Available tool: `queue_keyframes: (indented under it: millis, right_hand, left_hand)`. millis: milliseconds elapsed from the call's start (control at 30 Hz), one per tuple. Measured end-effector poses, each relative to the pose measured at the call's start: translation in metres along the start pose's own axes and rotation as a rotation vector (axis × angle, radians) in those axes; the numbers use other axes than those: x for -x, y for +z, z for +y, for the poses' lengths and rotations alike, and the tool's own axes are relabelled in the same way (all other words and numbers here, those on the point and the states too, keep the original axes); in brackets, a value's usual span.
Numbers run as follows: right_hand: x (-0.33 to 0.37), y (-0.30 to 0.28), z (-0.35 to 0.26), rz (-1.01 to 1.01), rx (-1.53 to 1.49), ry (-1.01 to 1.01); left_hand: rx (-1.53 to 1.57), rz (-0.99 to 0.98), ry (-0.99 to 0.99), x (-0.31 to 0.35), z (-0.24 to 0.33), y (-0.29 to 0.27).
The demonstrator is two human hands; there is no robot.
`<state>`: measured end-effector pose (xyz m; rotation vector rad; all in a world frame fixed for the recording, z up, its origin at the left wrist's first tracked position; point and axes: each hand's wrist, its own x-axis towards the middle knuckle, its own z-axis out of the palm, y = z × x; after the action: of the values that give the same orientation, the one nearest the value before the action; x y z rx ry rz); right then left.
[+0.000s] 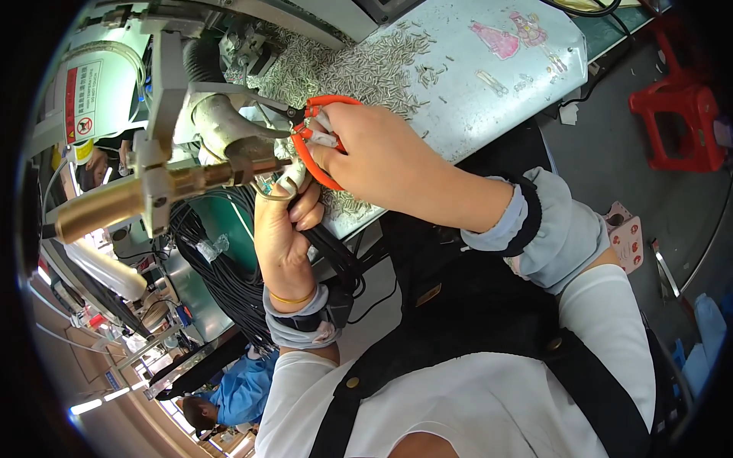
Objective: The person trims the ends of wires on a connector using shears, then picks up a bundle of cables and trims the wire ends on each connector one by one.
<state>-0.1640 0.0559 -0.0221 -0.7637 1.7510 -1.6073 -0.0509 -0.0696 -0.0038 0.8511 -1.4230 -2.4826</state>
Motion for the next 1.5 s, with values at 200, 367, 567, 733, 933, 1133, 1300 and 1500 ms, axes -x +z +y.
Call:
queue_keyframes:
  millis: [200, 367, 567, 733, 933, 1133, 1300, 1500]
  right_hand:
    - [0.012, 0.001, 0.001, -0.029, -0.149, 0.001]
    - [0.035, 0.0, -0.006, -0.128, -0.406, 0.116]
    - [0.053, 0.001, -0.001, -0.106, -0.354, 0.07]
    - [0.061, 0.004, 0.0, 0.203, 0.231, -0.364]
    - [0.061, -0.006, -0.004, -0.319, 0.015, -0.27]
    - [0.06, -0.001, 0.001, -0.099, 0.083, -0.343]
    - [0.063, 0.004, 0.009, 0.039, 0.25, -0.507]
    - [0.061, -0.006, -0.017, -0.363, -0.149, 0.353]
  left_hand:
    - [0.084, -0.017, -0.043, 0.015, -0.001, 0.0]
    - [0.244, -0.104, -0.104, 0.039, -0.008, 0.001]
    - [-0.081, 0.084, 0.117, 0.063, -0.024, 0.012]
    - [-0.559, 0.225, 0.339, 0.074, -0.035, 0.018]
    - [-0.517, 0.058, 0.23, 0.087, -0.042, 0.028]
    - [-0.396, 0.08, 0.15, 0.09, -0.035, 0.02]
    - [-0.631, 0.178, 0.158, 0.092, -0.039, 0.028]
    - [-1.156, 0.104, 0.928, 0.08, -0.046, 0.024]
